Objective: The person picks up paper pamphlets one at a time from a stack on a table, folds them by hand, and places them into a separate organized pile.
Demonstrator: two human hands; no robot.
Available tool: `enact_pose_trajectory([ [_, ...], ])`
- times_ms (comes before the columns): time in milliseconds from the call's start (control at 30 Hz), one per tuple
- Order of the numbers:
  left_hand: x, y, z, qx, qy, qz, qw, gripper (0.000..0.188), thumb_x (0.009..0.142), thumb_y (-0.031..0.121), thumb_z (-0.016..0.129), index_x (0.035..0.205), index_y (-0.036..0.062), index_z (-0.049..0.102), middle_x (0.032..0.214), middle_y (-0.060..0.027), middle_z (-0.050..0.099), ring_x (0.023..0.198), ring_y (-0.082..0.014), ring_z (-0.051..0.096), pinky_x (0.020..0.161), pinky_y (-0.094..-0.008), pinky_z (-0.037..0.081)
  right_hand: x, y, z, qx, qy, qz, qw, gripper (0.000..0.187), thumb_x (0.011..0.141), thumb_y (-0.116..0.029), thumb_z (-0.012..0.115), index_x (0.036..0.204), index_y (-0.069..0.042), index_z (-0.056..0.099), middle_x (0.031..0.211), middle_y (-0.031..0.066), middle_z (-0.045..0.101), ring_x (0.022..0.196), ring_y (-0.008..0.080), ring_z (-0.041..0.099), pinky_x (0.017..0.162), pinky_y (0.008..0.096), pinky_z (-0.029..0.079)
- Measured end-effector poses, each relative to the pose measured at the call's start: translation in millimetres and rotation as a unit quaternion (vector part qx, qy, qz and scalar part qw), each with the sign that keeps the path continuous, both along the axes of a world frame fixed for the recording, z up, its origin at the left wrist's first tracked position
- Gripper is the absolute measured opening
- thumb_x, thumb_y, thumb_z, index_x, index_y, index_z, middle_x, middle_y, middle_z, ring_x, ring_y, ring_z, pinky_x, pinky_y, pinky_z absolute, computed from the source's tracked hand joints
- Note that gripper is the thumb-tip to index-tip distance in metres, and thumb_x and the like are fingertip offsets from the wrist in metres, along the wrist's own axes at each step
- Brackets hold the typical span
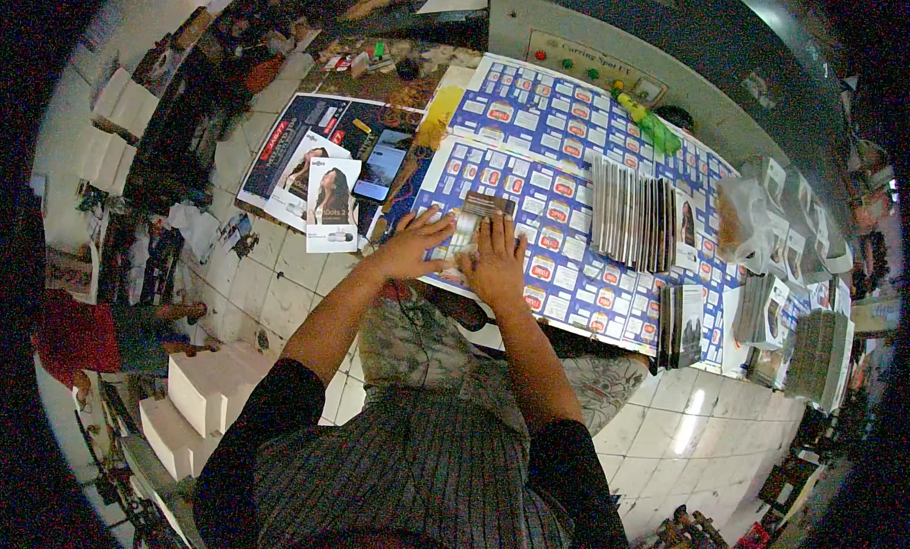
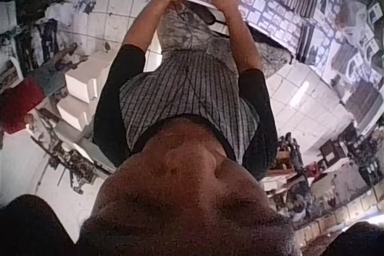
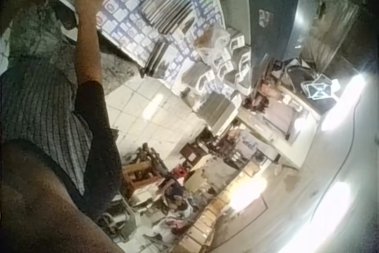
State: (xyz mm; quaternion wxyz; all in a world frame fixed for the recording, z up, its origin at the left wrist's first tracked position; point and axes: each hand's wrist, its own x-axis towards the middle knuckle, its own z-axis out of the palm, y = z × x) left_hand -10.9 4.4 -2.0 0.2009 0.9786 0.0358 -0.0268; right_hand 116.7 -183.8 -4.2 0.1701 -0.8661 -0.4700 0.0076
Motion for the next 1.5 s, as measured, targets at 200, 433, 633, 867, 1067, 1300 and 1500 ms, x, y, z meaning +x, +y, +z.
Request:
enact_pose_trajectory([
  [200,-0.1,0.7,-2.8,0.011,-0.006,-0.002,1.000,0.079,0.089,0.055,0.061,0.153,0.0145,0.037,0.164,-0.0029,0.024,0.152,-0.0316,0.015,0.116,-0.0594,0.013,-1.8,0.2,-2.8,0.007,-0.015,0.000,1.000,0.077,0.090,-0.049,0.057,0.145,0.001,0.041,0.159,0.0194,0.026,0.149,0.0368,0.020,0.115,0.0625,0.018],
  [433,1.6,0.2,3.0,-0.001,-0.009,0.001,1.000,0.079,0.087,0.052,0.064,0.152,0.0147,0.038,0.163,-0.0035,0.027,0.152,-0.0318,0.016,0.116,-0.0589,0.014,-0.7,-1.1,-7.5,0.037,-0.048,0.007,0.998,0.075,0.090,-0.050,0.058,0.143,0.002,0.045,0.156,0.0201,0.032,0.147,0.0373,0.026,0.113,0.0639,0.021],
  [633,0.5,1.1,9.9,-0.026,-0.008,0.005,1.000,0.077,0.087,0.051,0.066,0.150,0.0139,0.041,0.162,-0.0052,0.028,0.152,-0.0304,0.015,0.117,-0.0578,0.012,-0.3,2.4,-3.1,0.021,-0.033,0.006,0.999,0.076,0.090,-0.052,0.056,0.142,0.002,0.045,0.156,0.0207,0.032,0.146,0.0380,0.025,0.113,0.0640,0.020],
  [867,19.8,-3.0,32.1,0.059,0.059,-0.054,0.995,0.079,0.087,0.046,0.068,0.152,0.0171,0.035,0.165,-0.0038,0.021,0.151,-0.0325,0.016,0.115,-0.0614,0.017,11.1,-7.6,0.7,0.032,0.018,0.002,0.999,0.074,0.090,-0.044,0.062,0.146,-0.001,0.039,0.156,0.0223,0.031,0.146,0.0393,0.026,0.113,0.0604,0.022],
  [1067,24.7,-14.9,44.2,0.095,0.117,-0.043,0.988,0.084,0.078,0.038,0.077,0.151,0.0208,0.038,0.162,-0.0049,0.027,0.148,-0.0328,0.025,0.113,-0.0665,0.017,62.5,-88.5,0.4,0.023,-0.069,-0.205,0.976,0.062,0.087,-0.022,0.067,0.141,-0.002,0.044,0.140,0.0226,0.047,0.134,0.0410,0.040,0.104,0.0610,0.033],
  [1300,38.1,-20.1,50.4,0.124,0.130,-0.056,0.982,0.086,0.076,0.034,0.080,0.150,0.0390,0.037,0.158,-0.0076,0.034,0.144,-0.0363,0.031,0.108,-0.0722,0.017,62.5,-105.8,16.6,0.014,0.079,-0.153,0.985,0.071,0.079,-0.024,0.077,0.139,-0.001,0.046,0.119,0.0201,0.055,0.106,0.0382,0.057,0.090,0.0500,0.048],
  [1500,37.3,-16.1,50.2,0.128,0.147,-0.060,0.979,0.085,0.074,0.033,0.081,0.149,0.0355,0.041,0.159,-0.0104,0.030,0.143,-0.0368,0.032,0.108,-0.0740,0.018,31.2,-79.9,31.4,0.082,0.074,-0.003,0.994,0.056,0.082,-0.020,0.073,0.136,-0.018,0.057,0.098,0.0138,0.058,0.085,0.0343,0.061,0.073,0.0474,0.052],
])
